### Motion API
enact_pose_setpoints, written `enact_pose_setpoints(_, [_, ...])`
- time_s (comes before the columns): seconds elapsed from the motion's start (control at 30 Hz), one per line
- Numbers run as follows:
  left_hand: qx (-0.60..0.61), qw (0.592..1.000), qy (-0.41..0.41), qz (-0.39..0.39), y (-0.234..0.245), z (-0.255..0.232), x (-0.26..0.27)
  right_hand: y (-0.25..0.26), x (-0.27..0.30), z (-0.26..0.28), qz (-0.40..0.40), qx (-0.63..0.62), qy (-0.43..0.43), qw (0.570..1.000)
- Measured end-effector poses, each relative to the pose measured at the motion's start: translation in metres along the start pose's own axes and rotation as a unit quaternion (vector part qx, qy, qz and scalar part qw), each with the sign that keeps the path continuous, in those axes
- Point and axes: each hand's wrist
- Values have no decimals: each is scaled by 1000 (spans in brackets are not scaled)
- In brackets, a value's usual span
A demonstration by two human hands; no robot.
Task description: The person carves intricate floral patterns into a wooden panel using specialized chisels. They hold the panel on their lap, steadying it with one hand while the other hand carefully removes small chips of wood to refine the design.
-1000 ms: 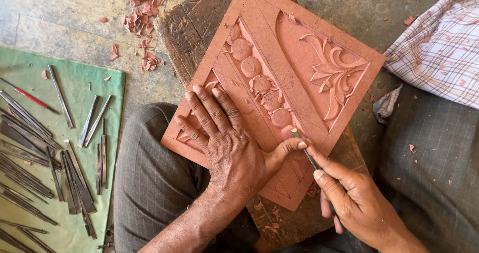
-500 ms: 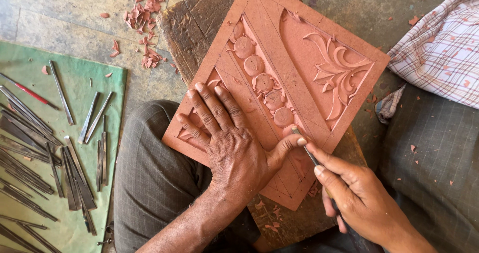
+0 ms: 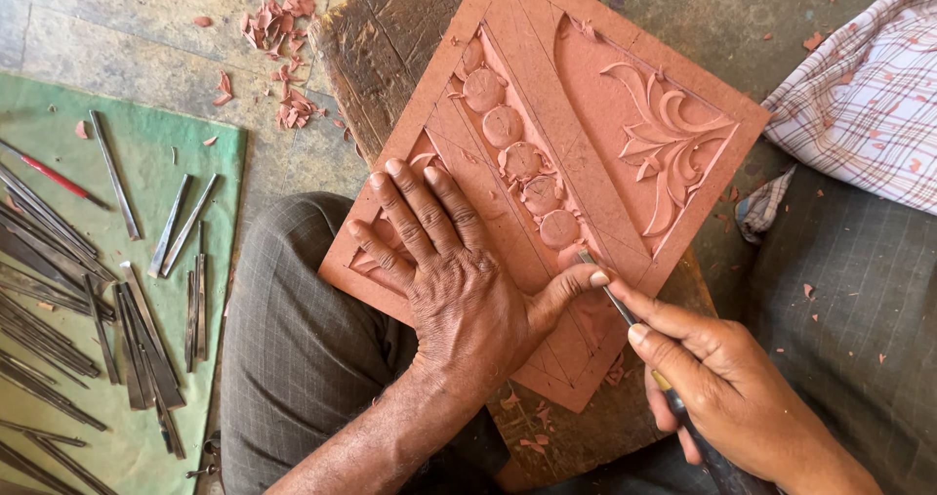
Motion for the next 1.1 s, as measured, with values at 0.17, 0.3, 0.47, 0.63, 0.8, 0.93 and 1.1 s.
enact_pose_setpoints(0.17, [-2, 1000, 6, -4, -1, -2, 1, 4, 0, 15, -1, 6, -66, 998])
enact_pose_setpoints(0.3, [-17, 1000, 10, -4, -2, -1, 1, 7, 0, 36, 6, 49, -89, 995])
enact_pose_setpoints(0.47, [-27, 1000, 12, -9, -3, -1, -1, 7, -1, 58, -5, 122, -148, 981])
enact_pose_setpoints(0.63, [-40, 999, 13, 2, -4, 1, 1, 9, -4, 66, 25, 83, -127, 988])
enact_pose_setpoints(0.8, [1, 1000, 1, -13, -7, 2, 1, 13, -2, 69, 26, 90, -158, 983])
enact_pose_setpoints(0.93, [-11, 1000, 1, -4, -7, 3, -1, 15, 0, 67, 18, 84, -157, 984])
enact_pose_setpoints(1.1, [-11, 1000, 8, 11, -7, 3, -1, 20, -3, 70, 36, 84, -157, 983])
Point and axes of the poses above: each hand's wrist, its own x-axis away from the middle knuckle, its own y-axis out of the back of the hand, z = x × y, and after that the axes turned 9 degrees about z, right-handed
